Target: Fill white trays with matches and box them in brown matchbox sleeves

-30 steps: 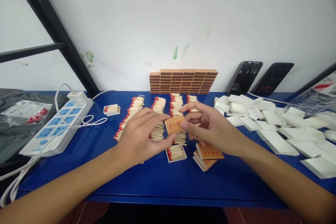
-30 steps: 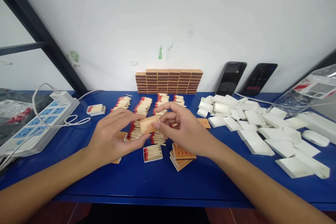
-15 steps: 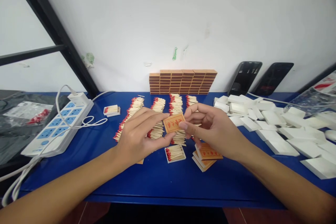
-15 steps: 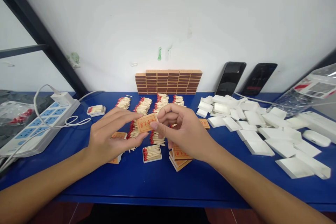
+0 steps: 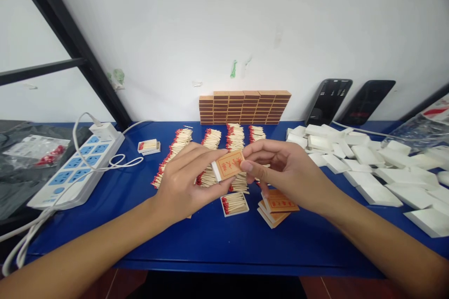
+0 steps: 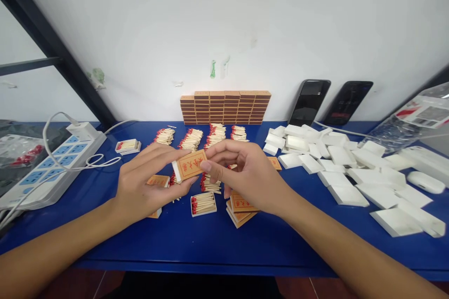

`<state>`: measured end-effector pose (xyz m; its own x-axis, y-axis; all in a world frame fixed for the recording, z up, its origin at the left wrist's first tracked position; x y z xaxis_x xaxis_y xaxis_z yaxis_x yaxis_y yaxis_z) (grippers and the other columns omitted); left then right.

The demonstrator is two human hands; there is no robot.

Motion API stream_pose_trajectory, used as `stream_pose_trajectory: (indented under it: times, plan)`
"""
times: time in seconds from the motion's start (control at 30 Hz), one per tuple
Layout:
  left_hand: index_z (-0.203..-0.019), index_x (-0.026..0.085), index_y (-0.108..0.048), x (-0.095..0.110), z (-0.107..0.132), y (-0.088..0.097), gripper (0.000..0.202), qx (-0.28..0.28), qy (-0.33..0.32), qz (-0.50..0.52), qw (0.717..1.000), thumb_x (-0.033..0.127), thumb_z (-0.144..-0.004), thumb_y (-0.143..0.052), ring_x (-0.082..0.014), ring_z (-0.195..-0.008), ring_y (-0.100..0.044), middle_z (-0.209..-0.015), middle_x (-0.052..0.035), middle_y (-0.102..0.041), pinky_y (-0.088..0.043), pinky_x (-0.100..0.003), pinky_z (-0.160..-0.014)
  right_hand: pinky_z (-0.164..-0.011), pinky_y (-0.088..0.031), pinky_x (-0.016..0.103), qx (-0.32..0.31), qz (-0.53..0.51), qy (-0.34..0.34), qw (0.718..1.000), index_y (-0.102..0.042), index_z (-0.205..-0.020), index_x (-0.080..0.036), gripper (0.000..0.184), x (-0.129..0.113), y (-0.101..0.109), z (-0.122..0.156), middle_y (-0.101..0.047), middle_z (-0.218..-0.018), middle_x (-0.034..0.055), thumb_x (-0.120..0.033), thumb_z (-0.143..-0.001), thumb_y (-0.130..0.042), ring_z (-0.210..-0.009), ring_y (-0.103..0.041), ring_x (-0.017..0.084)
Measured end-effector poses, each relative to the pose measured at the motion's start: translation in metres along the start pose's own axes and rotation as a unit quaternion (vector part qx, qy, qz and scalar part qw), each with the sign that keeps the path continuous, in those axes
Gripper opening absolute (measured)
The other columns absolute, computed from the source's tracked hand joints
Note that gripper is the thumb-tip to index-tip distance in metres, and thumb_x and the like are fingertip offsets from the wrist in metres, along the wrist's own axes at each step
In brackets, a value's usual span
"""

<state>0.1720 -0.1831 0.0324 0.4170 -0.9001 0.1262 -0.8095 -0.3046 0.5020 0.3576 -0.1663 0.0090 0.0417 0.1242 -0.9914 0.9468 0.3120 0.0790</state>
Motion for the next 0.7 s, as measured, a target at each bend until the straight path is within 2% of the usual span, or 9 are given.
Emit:
stream_pose_trajectory:
  times: [0.2, 0.33, 0.43, 0.5, 0.6, 0.7]
  plan:
    - [-0.131, 0.020, -0.066, 0.0042, -0.0014, 0.0006, 0.045, -0.007, -0.039, -0.019, 0.999, 0.018, -0.089, -0.081, -0.0201, -0.092, -0.074, -0.108, -0.0069, -0.080, -0.062, -0.038, -0.083, -0.043, -0.057, 0.021, -0.014, -0.014, 0.002, 1.000, -0.065, -0.094, -0.023, 0.030, 0.0013, -0.0007, -0.0011, -0.068, -0.076, 0.0007, -0.048, -0.088, -0.081, -0.065, -0.066, 0.015]
    - [-0.128, 0.021, -0.068, 0.0035, -0.0025, 0.0022, 0.044, 0.004, -0.024, -0.010, 1.000, 0.022, -0.087, -0.083, -0.0208, -0.092, -0.074, -0.106, -0.0067, -0.080, -0.063, -0.038, -0.082, -0.043, -0.057, 0.022, -0.009, 0.001, 0.016, 1.000, -0.071, -0.096, -0.024, 0.031, 0.0020, -0.0006, 0.0008, -0.070, -0.083, 0.0024, -0.045, -0.081, -0.088, -0.069, -0.065, 0.016]
    - [-0.127, 0.020, -0.068, 0.0032, -0.0017, 0.0012, 0.044, -0.002, -0.020, -0.004, 1.000, 0.022, -0.086, -0.084, -0.0212, -0.093, -0.074, -0.107, -0.0069, -0.080, -0.063, -0.038, -0.083, -0.044, -0.056, 0.023, -0.011, 0.023, 0.014, 1.000, -0.074, -0.095, -0.023, 0.031, 0.0006, -0.0029, 0.0021, -0.069, -0.077, 0.0018, -0.046, -0.081, -0.088, -0.062, -0.063, 0.015]
    - [-0.130, 0.020, -0.067, 0.0027, -0.0003, 0.0010, 0.046, -0.006, -0.026, -0.008, 1.000, 0.020, -0.086, -0.084, -0.0214, -0.095, -0.074, -0.110, -0.0070, -0.080, -0.063, -0.039, -0.084, -0.043, -0.055, 0.023, -0.004, 0.022, 0.009, 1.000, -0.070, -0.092, -0.023, 0.033, -0.0013, -0.0028, 0.0019, -0.069, -0.074, 0.0007, -0.050, -0.082, -0.086, -0.057, -0.063, 0.014]
    - [-0.139, 0.023, -0.063, 0.0021, 0.0021, -0.0004, 0.052, -0.029, -0.051, -0.028, 0.998, 0.017, -0.089, -0.080, -0.0223, -0.103, -0.074, -0.118, -0.0059, -0.079, -0.063, -0.040, -0.089, -0.043, -0.053, 0.023, -0.005, 0.010, 0.002, 1.000, -0.063, -0.097, -0.024, 0.037, -0.0032, -0.0018, 0.0011, -0.069, -0.070, -0.0010, -0.057, -0.089, -0.076, -0.055, -0.065, 0.014]
    - [-0.144, 0.026, -0.060, 0.0033, 0.0036, -0.0014, 0.056, -0.056, -0.085, -0.054, 0.993, 0.014, -0.091, -0.077, -0.0240, -0.114, -0.073, -0.124, -0.0041, -0.078, -0.062, -0.040, -0.094, -0.041, -0.048, 0.020, -0.037, 0.030, -0.012, 0.999, -0.067, -0.102, -0.024, 0.034, -0.0019, -0.0029, 0.0015, -0.067, -0.070, -0.0013, -0.056, -0.093, -0.073, -0.057, -0.064, 0.014]
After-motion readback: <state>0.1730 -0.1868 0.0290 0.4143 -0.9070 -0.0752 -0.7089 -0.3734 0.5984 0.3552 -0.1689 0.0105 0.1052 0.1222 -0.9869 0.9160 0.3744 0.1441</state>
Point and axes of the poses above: each hand's wrist, its own z-axis away from the middle knuckle, its own y-axis out of the back of the hand, x = y × z, the point moved 6 cm from there along -z, towards the middle knuckle
